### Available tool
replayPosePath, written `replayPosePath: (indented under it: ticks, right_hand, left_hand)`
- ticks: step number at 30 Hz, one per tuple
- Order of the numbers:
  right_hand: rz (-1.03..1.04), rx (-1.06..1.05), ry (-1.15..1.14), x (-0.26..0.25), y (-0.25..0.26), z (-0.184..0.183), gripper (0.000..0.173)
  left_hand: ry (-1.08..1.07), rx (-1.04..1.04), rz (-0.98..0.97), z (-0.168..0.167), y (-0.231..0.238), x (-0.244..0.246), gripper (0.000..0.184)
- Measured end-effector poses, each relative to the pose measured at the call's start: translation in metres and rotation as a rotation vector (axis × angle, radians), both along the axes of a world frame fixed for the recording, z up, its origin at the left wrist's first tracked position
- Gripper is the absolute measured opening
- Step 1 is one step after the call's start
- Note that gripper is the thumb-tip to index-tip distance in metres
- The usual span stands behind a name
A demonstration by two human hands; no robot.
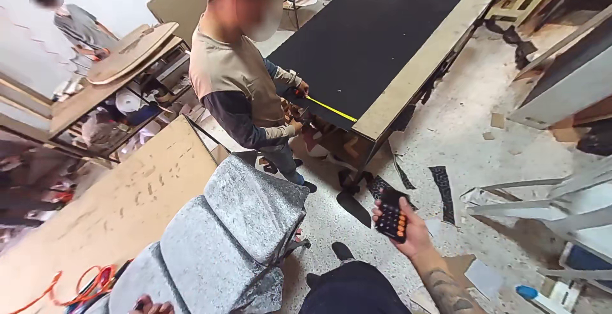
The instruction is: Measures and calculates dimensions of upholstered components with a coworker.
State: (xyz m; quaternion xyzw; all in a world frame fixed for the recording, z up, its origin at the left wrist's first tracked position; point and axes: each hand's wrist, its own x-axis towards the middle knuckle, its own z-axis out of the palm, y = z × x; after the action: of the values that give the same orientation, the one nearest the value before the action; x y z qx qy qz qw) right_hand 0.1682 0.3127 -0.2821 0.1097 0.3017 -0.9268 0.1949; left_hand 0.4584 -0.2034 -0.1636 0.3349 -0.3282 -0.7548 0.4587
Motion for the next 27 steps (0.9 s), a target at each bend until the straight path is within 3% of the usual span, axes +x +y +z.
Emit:
replayPosePath:
  ticks: [2,7,10,13,27]
  right_hand:
    - [0.108,-0.017,-0.047,0.011,-0.027,-0.006,0.054]
    - [0.373,-0.049,-0.131,0.036,-0.067,-0.022,0.052]
    - [0.461,-0.047,-0.132,0.046,-0.072,-0.026,0.05]
    - [0.487,-0.036,-0.141,0.052,-0.069,-0.03,0.051]
    - [0.488,-0.013,-0.166,0.058,-0.074,-0.032,0.048]
  left_hand:
    - [-0.05,-0.072,-0.11,-0.013,-0.002,-0.016,0.039]
    - [-0.472,-0.246,-0.025,-0.08,-0.017,-0.032,0.025]
    - [-0.466,-0.291,-0.005,-0.114,-0.021,-0.02,0.027]
    - [-0.378,-0.268,0.028,-0.115,-0.017,-0.014,0.026]
    - [-0.37,-0.307,-0.013,-0.119,-0.02,-0.013,0.027]
